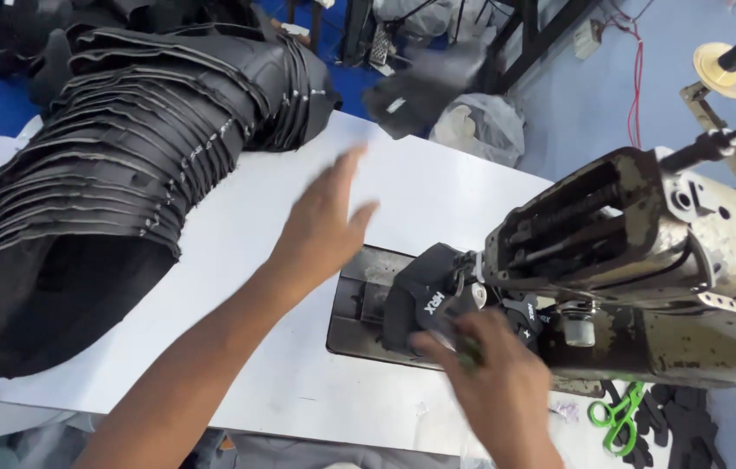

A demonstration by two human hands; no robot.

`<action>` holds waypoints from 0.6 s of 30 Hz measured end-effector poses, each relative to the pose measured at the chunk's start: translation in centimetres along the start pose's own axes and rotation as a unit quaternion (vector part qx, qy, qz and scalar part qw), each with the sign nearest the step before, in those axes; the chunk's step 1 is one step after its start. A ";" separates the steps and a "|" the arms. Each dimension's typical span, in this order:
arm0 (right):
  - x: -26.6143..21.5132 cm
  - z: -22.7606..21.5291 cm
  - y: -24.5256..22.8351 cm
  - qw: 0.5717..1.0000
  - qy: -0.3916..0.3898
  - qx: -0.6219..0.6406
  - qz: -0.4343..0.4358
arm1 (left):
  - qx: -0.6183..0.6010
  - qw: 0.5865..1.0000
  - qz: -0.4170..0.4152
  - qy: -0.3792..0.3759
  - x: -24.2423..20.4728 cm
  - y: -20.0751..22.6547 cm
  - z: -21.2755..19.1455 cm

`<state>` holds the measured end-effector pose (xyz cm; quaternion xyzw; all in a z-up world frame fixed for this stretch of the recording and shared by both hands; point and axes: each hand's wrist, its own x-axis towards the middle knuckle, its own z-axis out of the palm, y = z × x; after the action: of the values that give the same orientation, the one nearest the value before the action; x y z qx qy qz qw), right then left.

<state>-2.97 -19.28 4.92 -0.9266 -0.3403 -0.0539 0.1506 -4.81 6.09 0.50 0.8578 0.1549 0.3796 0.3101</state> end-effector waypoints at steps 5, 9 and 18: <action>-2.5 2.6 10.9 0.970 0.040 0.212 0.111 | -0.481 0.704 -0.281 -0.441 -3.4 0.1 2.2; -2.7 3.7 12.8 0.866 -0.113 0.417 0.250 | -0.626 0.595 -0.259 -0.433 -5.8 0.5 5.0; 0.0 5.8 14.6 0.664 -0.073 0.698 0.258 | -0.611 0.608 -0.395 -0.317 -8.2 5.1 5.8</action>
<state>6.46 -28.00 -4.11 -0.6024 -0.0359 0.3084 0.7354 -5.82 -4.27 -3.79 0.3913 0.1023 -0.0690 0.9120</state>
